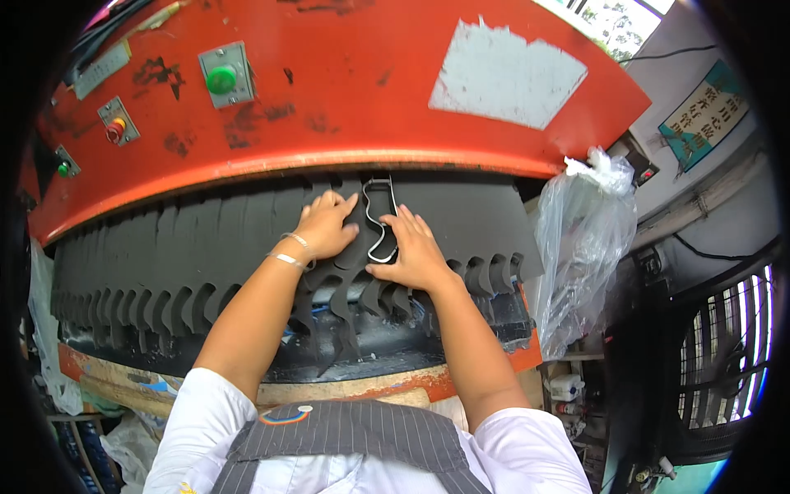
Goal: The recorder uses a die-cutting machine to cut shapes out of foam sheets and then gathers the cut pieces into a bag.
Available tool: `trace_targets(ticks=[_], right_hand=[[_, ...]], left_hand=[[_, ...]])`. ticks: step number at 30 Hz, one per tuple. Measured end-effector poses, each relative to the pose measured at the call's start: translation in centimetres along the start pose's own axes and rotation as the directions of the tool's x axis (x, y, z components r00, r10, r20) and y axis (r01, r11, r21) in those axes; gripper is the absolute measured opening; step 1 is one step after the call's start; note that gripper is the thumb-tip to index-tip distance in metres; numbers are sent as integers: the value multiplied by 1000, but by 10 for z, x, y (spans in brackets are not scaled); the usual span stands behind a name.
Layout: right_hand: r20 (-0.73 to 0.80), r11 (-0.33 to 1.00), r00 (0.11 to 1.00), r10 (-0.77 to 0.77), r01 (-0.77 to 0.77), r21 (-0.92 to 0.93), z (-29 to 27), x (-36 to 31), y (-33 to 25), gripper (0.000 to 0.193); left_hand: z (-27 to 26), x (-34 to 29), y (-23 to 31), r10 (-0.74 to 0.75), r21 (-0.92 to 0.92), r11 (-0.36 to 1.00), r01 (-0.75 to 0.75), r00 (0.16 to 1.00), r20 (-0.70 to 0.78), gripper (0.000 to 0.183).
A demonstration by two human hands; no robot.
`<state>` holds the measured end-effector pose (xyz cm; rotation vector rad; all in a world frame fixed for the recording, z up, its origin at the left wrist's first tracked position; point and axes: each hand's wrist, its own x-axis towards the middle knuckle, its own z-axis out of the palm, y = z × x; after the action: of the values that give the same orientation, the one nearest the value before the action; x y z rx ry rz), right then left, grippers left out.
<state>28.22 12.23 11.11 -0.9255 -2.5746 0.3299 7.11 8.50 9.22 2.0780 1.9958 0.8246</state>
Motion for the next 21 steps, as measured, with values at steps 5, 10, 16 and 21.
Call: trace_targets(ticks=[5, 10, 16, 21], right_hand=[[-152, 992, 986, 66, -81, -97, -17, -11, -34, 96], [-456, 963, 864, -213, 265, 52, -19, 46, -94, 66], [-698, 896, 697, -162, 401, 192, -25, 168, -190, 22], [-588, 917, 789, -176, 349, 195, -10, 149, -175, 21]], left_hand=[[-97, -58, -65, -121, -293, 956, -27, 870, -477, 44], [-214, -114, -230, -401, -302, 909, 288, 401, -824, 55], [-347, -185, -344, -354, -325, 935, 141, 375, -857, 64], [-335, -185, -289, -379, -90, 901, 424, 668, -641, 65]])
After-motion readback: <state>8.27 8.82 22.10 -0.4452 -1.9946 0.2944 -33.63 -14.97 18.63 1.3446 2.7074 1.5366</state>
